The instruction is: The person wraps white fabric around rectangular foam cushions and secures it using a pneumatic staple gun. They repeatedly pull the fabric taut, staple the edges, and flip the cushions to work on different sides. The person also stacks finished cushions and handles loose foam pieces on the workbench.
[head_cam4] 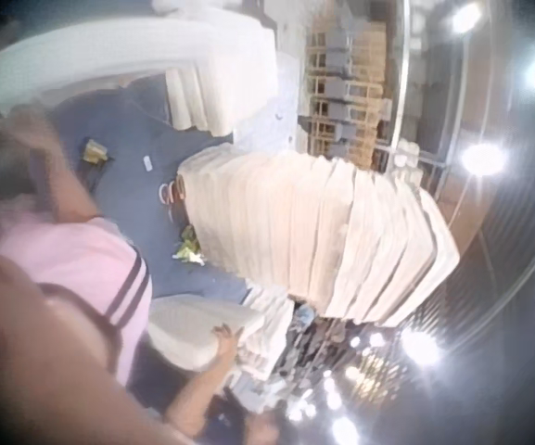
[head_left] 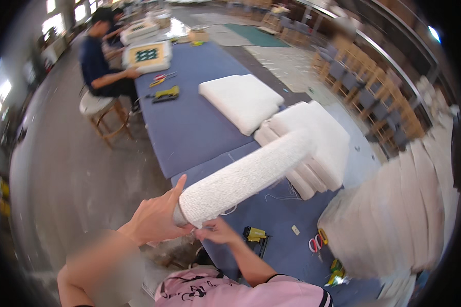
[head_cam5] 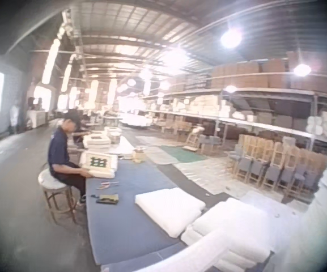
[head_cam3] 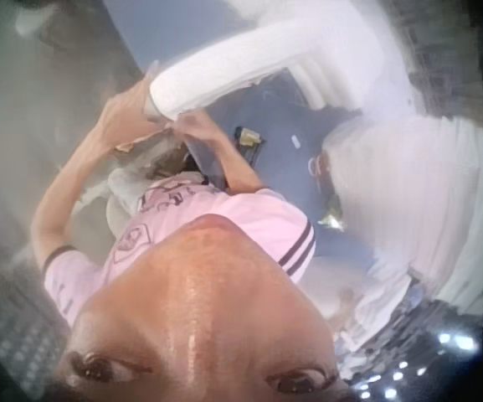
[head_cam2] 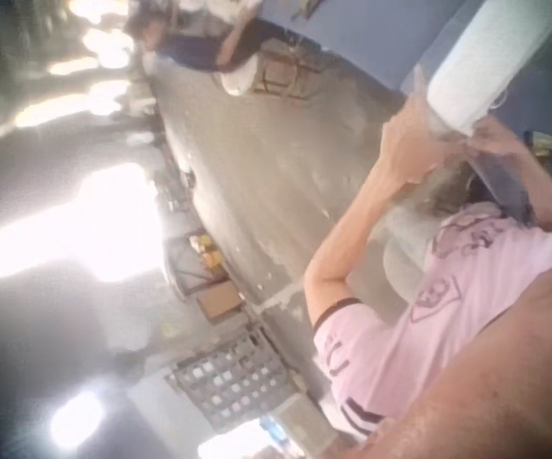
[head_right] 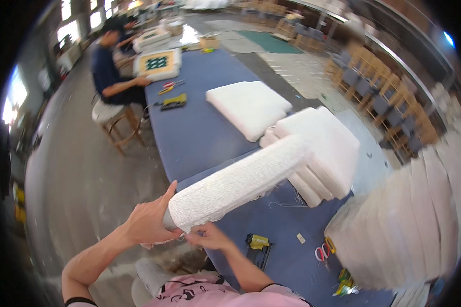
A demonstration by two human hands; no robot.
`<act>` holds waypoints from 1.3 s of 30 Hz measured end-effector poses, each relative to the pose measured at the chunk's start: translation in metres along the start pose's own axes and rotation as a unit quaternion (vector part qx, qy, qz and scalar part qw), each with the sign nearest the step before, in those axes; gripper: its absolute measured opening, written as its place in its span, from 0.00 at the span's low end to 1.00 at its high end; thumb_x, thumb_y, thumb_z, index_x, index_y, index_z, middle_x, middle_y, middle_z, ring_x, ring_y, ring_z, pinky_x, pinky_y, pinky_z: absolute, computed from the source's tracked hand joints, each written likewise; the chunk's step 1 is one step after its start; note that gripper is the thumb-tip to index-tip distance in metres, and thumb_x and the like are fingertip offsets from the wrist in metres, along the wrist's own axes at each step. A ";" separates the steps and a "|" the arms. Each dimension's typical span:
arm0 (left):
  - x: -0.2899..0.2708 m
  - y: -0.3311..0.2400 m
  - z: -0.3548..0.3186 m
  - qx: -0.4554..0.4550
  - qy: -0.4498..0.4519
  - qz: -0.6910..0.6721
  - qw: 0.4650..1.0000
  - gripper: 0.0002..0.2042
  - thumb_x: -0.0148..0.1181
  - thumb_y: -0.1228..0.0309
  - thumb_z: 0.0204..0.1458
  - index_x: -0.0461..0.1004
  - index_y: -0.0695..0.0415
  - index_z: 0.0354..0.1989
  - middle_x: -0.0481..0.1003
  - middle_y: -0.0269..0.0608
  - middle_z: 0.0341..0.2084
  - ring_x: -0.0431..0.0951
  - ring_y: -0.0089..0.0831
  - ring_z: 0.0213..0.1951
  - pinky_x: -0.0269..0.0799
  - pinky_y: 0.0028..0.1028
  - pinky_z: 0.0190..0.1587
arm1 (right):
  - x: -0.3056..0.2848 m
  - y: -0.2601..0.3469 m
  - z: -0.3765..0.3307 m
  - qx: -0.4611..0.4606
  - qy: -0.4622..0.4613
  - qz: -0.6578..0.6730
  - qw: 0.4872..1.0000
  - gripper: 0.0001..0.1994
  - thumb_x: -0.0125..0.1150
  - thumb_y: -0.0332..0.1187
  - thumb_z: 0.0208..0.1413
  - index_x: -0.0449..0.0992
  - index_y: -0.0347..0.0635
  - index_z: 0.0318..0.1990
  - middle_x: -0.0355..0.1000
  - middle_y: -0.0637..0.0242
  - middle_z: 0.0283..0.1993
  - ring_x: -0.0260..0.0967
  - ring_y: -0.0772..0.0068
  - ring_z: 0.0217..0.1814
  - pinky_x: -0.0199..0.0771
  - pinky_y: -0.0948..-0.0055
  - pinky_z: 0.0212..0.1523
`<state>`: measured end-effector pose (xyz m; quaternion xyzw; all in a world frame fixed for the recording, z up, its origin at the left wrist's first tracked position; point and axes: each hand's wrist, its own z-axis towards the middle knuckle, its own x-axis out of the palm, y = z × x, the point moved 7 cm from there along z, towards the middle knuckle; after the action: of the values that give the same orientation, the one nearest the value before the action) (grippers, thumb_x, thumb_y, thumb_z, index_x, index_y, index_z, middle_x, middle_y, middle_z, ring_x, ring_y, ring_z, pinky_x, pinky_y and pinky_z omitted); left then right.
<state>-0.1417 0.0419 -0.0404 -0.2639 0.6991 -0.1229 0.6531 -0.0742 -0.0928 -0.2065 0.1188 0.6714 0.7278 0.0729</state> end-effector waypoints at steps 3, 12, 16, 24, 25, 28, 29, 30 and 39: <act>0.006 0.002 -0.020 0.049 -0.111 0.033 0.992 0.58 0.73 0.51 0.40 0.46 0.65 0.77 0.72 0.60 0.62 0.84 0.52 0.43 0.80 0.40 0.44 | -0.093 -0.049 -0.033 0.171 -0.010 -0.068 0.983 0.11 0.63 0.32 0.66 0.81 0.35 0.50 0.82 0.64 0.44 0.80 0.72 0.46 0.79 0.68 0.47; 0.000 0.040 -0.040 -0.084 -0.197 0.016 0.977 0.53 0.74 0.47 0.41 0.57 0.67 0.71 0.79 0.55 0.46 0.83 0.50 0.42 0.79 0.42 0.45 | -0.290 -0.204 -0.259 0.313 -0.308 -0.586 0.681 0.32 0.67 0.33 0.51 0.70 0.37 0.66 0.69 0.41 0.64 0.63 0.40 0.71 0.64 0.51 0.70; 0.002 0.033 -0.024 -0.038 -0.194 0.013 0.980 0.50 0.70 0.43 0.44 0.60 0.63 0.72 0.78 0.52 0.38 0.82 0.47 0.41 0.77 0.41 0.44 | -0.322 -0.256 -0.343 0.363 -0.342 -0.484 0.719 0.32 0.72 0.34 0.47 0.72 0.31 0.62 0.71 0.40 0.62 0.64 0.39 0.69 0.64 0.48 0.68; 0.005 0.050 -0.035 -0.053 -0.199 0.062 0.977 0.48 0.65 0.43 0.46 0.61 0.62 0.73 0.78 0.50 0.38 0.80 0.43 0.38 0.73 0.36 0.41 | -0.293 -0.253 -0.238 0.378 -0.299 -0.542 0.688 0.34 0.72 0.38 0.49 0.71 0.32 0.64 0.70 0.39 0.64 0.63 0.37 0.69 0.64 0.47 0.69; 0.005 0.050 -0.034 -0.048 -0.208 0.061 0.975 0.48 0.65 0.43 0.45 0.61 0.62 0.72 0.78 0.49 0.38 0.80 0.42 0.37 0.73 0.36 0.40 | -0.294 -0.252 -0.232 0.375 -0.298 -0.545 0.688 0.34 0.72 0.38 0.49 0.71 0.32 0.64 0.70 0.39 0.64 0.63 0.37 0.69 0.63 0.47 0.69; 0.007 0.049 -0.036 -0.043 -0.221 0.065 0.972 0.48 0.66 0.44 0.45 0.62 0.61 0.72 0.78 0.49 0.37 0.80 0.43 0.37 0.73 0.36 0.40 | -0.301 -0.253 -0.224 0.373 -0.294 -0.556 0.682 0.35 0.72 0.39 0.50 0.70 0.32 0.65 0.69 0.38 0.64 0.63 0.37 0.70 0.63 0.47 0.69; 0.008 0.048 -0.038 -0.045 -0.224 0.068 0.971 0.48 0.66 0.44 0.44 0.63 0.61 0.71 0.78 0.50 0.37 0.80 0.43 0.37 0.73 0.36 0.40 | -0.303 -0.256 -0.220 0.370 -0.293 -0.558 0.682 0.35 0.72 0.40 0.50 0.70 0.32 0.65 0.69 0.38 0.65 0.62 0.37 0.70 0.63 0.47 0.69; 0.008 0.049 -0.038 -0.040 -0.227 0.066 0.971 0.47 0.66 0.44 0.44 0.63 0.61 0.71 0.78 0.50 0.37 0.80 0.43 0.37 0.73 0.36 0.41 | -0.305 -0.257 -0.222 0.371 -0.294 -0.560 0.680 0.36 0.72 0.40 0.50 0.70 0.32 0.65 0.69 0.38 0.65 0.62 0.36 0.70 0.63 0.47 0.69; 0.004 0.033 -0.015 -0.029 -0.209 0.034 0.977 0.43 0.68 0.44 0.44 0.66 0.55 0.68 0.79 0.52 0.39 0.82 0.47 0.41 0.76 0.42 0.45 | -0.343 -0.272 -0.256 0.316 -0.275 -0.593 0.688 0.41 0.70 0.52 0.55 0.65 0.37 0.71 0.62 0.35 0.70 0.59 0.32 0.72 0.61 0.45 0.71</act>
<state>-0.1633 0.0648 -0.0591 -0.2784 0.5586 -0.0223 0.7810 0.1718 -0.4062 -0.5205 -0.0933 0.7421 0.2123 0.6289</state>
